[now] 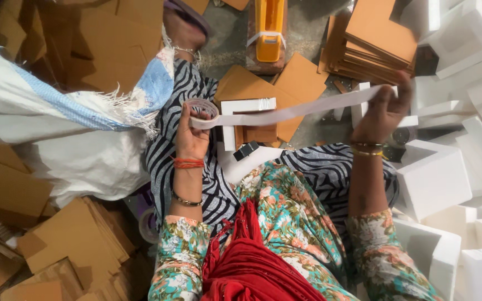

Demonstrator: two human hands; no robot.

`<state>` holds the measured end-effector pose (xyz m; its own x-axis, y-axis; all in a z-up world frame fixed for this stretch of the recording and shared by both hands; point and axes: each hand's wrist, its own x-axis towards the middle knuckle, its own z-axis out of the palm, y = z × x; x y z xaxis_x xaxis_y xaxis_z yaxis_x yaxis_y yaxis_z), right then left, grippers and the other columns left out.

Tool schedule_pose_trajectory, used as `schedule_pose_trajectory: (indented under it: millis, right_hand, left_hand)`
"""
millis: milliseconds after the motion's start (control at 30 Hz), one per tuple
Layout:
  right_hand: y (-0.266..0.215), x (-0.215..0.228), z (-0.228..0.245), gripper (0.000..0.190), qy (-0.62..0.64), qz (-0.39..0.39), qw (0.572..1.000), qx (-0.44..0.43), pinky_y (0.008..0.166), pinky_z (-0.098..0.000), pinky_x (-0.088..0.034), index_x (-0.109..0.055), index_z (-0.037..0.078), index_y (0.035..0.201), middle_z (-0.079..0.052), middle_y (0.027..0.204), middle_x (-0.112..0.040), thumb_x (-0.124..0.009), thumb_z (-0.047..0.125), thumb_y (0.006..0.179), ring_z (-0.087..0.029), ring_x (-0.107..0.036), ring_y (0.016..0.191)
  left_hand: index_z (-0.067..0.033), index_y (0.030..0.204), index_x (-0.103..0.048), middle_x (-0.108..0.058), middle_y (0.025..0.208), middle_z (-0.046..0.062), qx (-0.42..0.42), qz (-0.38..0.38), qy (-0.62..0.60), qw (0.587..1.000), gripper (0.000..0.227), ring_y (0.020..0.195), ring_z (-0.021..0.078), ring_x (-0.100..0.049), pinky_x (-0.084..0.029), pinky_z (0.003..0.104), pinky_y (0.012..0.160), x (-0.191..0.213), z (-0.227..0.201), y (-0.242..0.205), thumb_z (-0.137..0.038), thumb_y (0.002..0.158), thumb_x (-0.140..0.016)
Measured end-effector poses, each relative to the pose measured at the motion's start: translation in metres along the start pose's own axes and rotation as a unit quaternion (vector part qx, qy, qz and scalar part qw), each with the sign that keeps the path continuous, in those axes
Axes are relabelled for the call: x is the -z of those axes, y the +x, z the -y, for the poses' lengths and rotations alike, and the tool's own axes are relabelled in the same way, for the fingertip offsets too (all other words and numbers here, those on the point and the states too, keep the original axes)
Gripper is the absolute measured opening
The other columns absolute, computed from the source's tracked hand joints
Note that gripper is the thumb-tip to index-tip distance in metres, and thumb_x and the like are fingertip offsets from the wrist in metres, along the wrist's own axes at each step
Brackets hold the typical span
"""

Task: The person assembles small cardboard boxes by inserting white foam inserts and sealing the flaps with clear tape. They repeatedly pick up flat cardboard pieces, fold them into box shapes, insert the foam, and use a tape dispenser to secure the package.

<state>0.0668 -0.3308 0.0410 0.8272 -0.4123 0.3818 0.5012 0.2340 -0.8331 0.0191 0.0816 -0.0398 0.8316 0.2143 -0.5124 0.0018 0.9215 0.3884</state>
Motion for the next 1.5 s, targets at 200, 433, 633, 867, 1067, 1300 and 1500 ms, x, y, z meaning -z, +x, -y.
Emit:
schedule_pose_trajectory:
  millis: [200,433,633,867,1067,1300,1500]
  right_hand:
    - [-0.022,-0.014,-0.013,0.023,0.099,0.159,0.971,-0.146,0.089,-0.0309,-0.057,-0.062,0.01,0.123,-0.004,0.104,-0.066,-0.053,0.029,0.113,-0.015,-0.064,0.097]
    - [-0.006,0.007,-0.01,0.023,0.029,-0.026,0.999,-0.021,0.09,-0.033,-0.057,-0.061,0.008,0.117,-0.004,0.108,-0.064,-0.053,0.03,0.114,-0.014,-0.061,0.101]
    - [0.011,0.019,-0.009,0.024,-0.077,-0.084,0.993,0.018,0.093,-0.031,-0.056,-0.057,0.01,0.127,-0.005,0.115,-0.064,-0.061,0.031,0.114,-0.016,-0.063,0.11]
    - [-0.107,-0.072,-0.022,0.075,-0.024,0.459,0.858,-0.23,0.106,-0.0372,-0.051,-0.028,0.013,0.156,-0.01,0.151,-0.043,-0.072,0.011,0.096,-0.023,-0.05,0.135]
    - [-0.145,-0.106,-0.013,0.045,-0.071,0.501,0.804,-0.312,0.103,-0.0329,-0.051,-0.044,0.004,0.142,-0.008,0.132,-0.061,-0.064,0.009,0.102,-0.017,-0.059,0.121]
    - [-0.104,-0.071,-0.048,0.04,-0.303,0.564,0.649,-0.41,0.079,-0.0317,-0.049,-0.067,0.006,0.128,-0.008,0.107,-0.071,-0.06,0.035,0.102,-0.016,-0.062,0.092]
    - [-0.004,-0.068,-0.035,0.043,-0.504,0.544,0.616,-0.267,0.082,-0.0392,-0.049,-0.068,0.0,0.128,-0.015,0.104,-0.071,-0.056,0.037,0.11,-0.024,-0.062,0.091]
  left_hand:
    - [-0.0093,0.1,-0.063,-0.066,0.086,0.004,0.048,0.073,-0.03,0.996,0.035,0.082,0.0195,-0.067,-0.059,0.036,0.086,-0.02,0.017,-0.018,-0.044,0.104,-0.058]
    - [-0.0107,0.095,-0.066,-0.058,0.067,-0.004,0.047,0.184,-0.03,0.981,0.039,0.06,0.0101,-0.057,-0.052,0.028,0.064,-0.025,0.01,-0.03,-0.046,0.108,-0.055]
    - [-0.0157,0.075,-0.057,-0.048,0.052,-0.007,0.067,0.136,-0.031,0.988,0.047,0.039,0.0067,-0.041,-0.036,0.021,0.04,-0.02,0.012,-0.029,-0.047,0.11,-0.053]
    - [-0.0161,0.082,-0.063,-0.066,0.068,0.003,0.208,-0.047,0.038,0.976,0.039,0.046,0.01,-0.052,-0.03,0.02,0.038,-0.007,0.071,-0.047,-0.053,0.093,-0.057]
    - [-0.0103,0.076,-0.057,-0.052,0.059,-0.002,-0.131,0.025,0.271,0.953,0.053,0.048,0.0138,-0.051,-0.042,0.031,0.045,0.001,0.082,-0.122,-0.05,0.111,-0.05]
    - [-0.0075,0.109,-0.07,-0.069,0.097,0.005,-0.401,0.033,0.557,0.726,0.031,0.078,0.0165,-0.068,-0.056,0.03,0.07,0.03,-0.007,-0.261,-0.035,0.105,-0.056]
    - [-0.0105,0.101,-0.074,-0.074,0.101,0.006,-0.423,-0.157,0.609,0.653,0.014,0.087,0.0244,-0.073,-0.058,0.035,0.079,0.115,-0.043,-0.306,-0.022,0.099,-0.067]
